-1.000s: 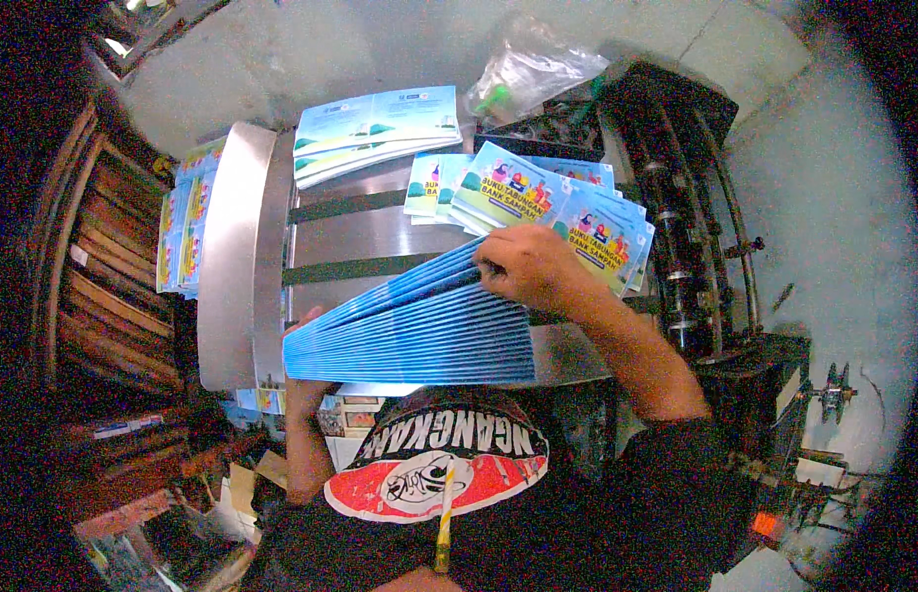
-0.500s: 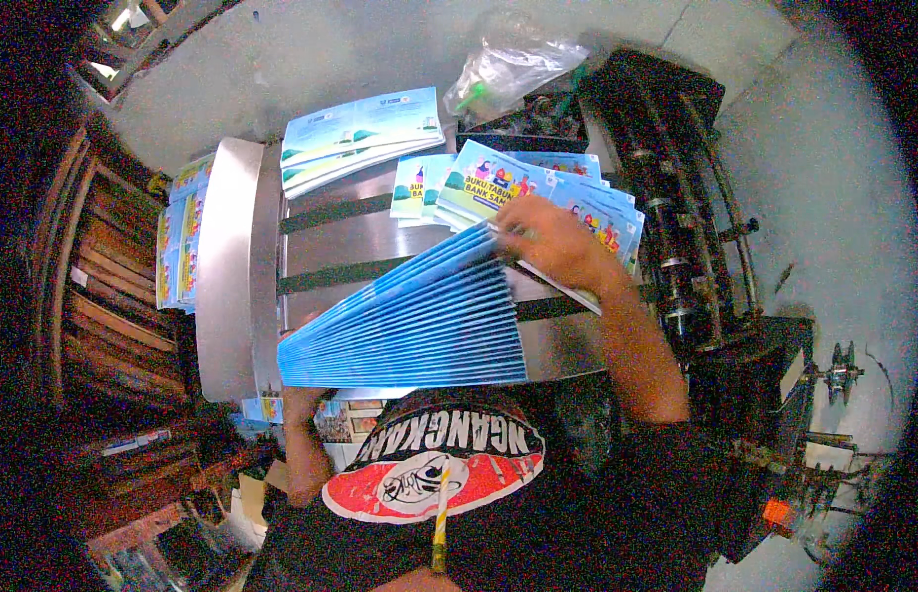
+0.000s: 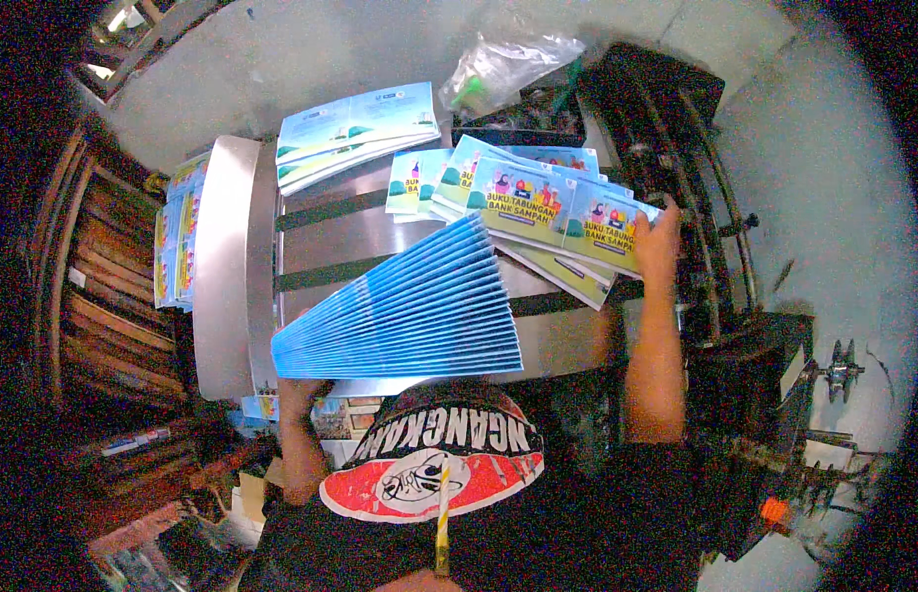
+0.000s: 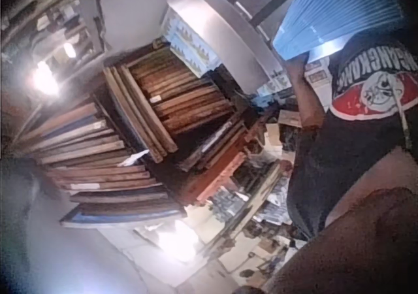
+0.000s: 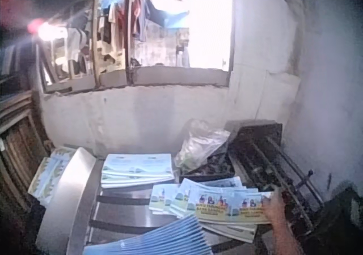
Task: The person sorts and stacks booklets on a metal table, then picks up a stack and uses a pair of shears to trim the edges at another workstation.
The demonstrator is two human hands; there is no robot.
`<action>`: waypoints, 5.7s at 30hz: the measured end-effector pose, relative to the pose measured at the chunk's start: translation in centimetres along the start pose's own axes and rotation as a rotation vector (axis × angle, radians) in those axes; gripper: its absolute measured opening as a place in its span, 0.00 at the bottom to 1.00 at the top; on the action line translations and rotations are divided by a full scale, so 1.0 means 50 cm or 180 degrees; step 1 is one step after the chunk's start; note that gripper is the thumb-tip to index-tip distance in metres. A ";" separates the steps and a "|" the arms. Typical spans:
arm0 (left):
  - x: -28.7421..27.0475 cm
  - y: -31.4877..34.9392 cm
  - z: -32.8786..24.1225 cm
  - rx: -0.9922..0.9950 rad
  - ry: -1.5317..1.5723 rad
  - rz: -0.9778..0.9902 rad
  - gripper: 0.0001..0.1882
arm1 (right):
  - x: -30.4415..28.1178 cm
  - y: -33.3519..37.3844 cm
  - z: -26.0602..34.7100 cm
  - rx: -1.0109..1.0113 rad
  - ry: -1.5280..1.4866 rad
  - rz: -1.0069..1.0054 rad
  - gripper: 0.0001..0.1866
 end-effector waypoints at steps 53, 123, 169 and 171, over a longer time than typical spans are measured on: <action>-0.006 0.033 0.046 -0.1135 0.1579 -0.0657 0.43 | 0.164 0.376 0.415 -0.0655 -0.3309 0.3321 0.73; -0.007 0.046 0.004 -0.0520 0.1216 -0.0224 0.53 | 0.032 0.276 0.544 -0.1660 -0.1801 0.2691 0.11; -0.143 -0.024 -0.020 -0.1517 0.0296 0.0018 0.32 | 0.163 0.426 0.343 -0.1036 0.1330 0.4672 0.31; -0.114 -0.041 0.033 -0.1731 0.0030 0.0615 0.32 | 0.131 0.369 0.574 -0.1904 0.1092 0.4315 0.39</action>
Point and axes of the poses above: each hand's wrist, its own y-axis away from the middle knuckle, its own x-axis out of the palm, z = x × y, the point moved 10 cm from there along -y, towards the middle knuckle, and after that the axes turned 3 degrees about -y, right-handed, at the moved point
